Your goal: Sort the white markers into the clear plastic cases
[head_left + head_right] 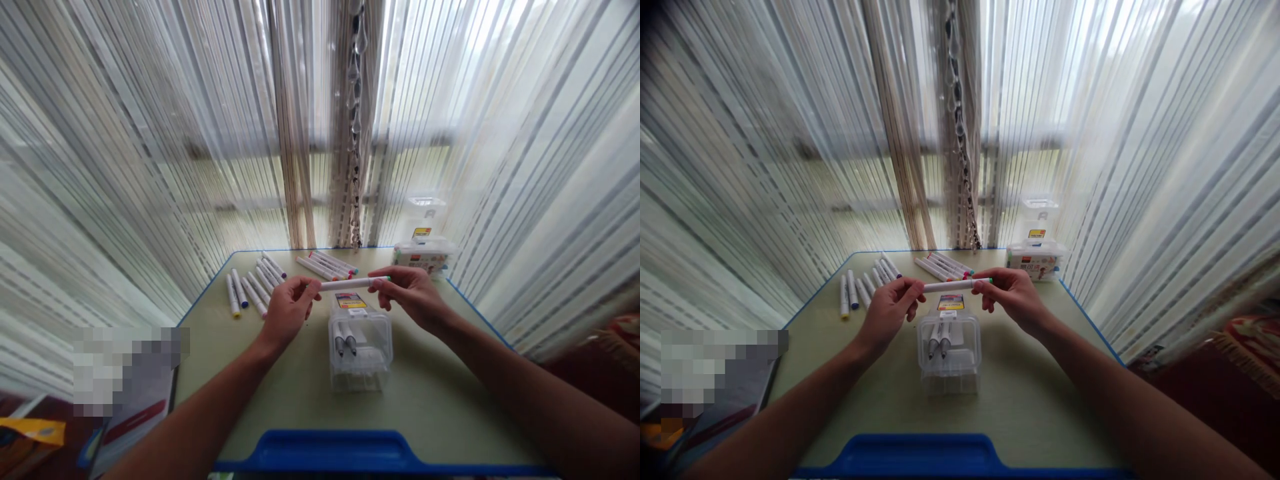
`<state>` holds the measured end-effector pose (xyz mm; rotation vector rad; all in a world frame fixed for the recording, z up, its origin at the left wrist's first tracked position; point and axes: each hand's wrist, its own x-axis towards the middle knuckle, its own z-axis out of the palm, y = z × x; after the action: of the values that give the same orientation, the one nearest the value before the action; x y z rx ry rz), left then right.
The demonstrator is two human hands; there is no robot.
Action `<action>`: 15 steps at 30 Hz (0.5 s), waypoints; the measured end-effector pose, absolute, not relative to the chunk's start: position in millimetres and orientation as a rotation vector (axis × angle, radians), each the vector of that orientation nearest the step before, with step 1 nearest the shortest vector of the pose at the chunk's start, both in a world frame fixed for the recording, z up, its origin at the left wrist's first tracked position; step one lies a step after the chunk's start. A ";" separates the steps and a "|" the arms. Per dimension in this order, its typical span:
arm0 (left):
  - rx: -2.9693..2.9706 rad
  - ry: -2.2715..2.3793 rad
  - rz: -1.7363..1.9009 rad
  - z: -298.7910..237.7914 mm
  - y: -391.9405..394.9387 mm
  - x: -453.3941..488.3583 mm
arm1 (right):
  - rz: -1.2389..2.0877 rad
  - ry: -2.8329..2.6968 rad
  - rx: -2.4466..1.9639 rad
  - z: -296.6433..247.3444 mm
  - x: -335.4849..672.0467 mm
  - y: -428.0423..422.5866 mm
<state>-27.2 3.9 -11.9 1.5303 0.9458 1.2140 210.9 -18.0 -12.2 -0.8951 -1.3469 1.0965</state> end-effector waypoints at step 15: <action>1.517 0.840 1.243 -16.3 1.4 -29.6 | 1.176 -1.204 -0.906 -7.0 201.6 -21.8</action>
<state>-29.6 1.4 -16.3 1.5167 0.8396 1.2433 201.6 -21.8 -7.0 -0.9058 -1.2045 1.1759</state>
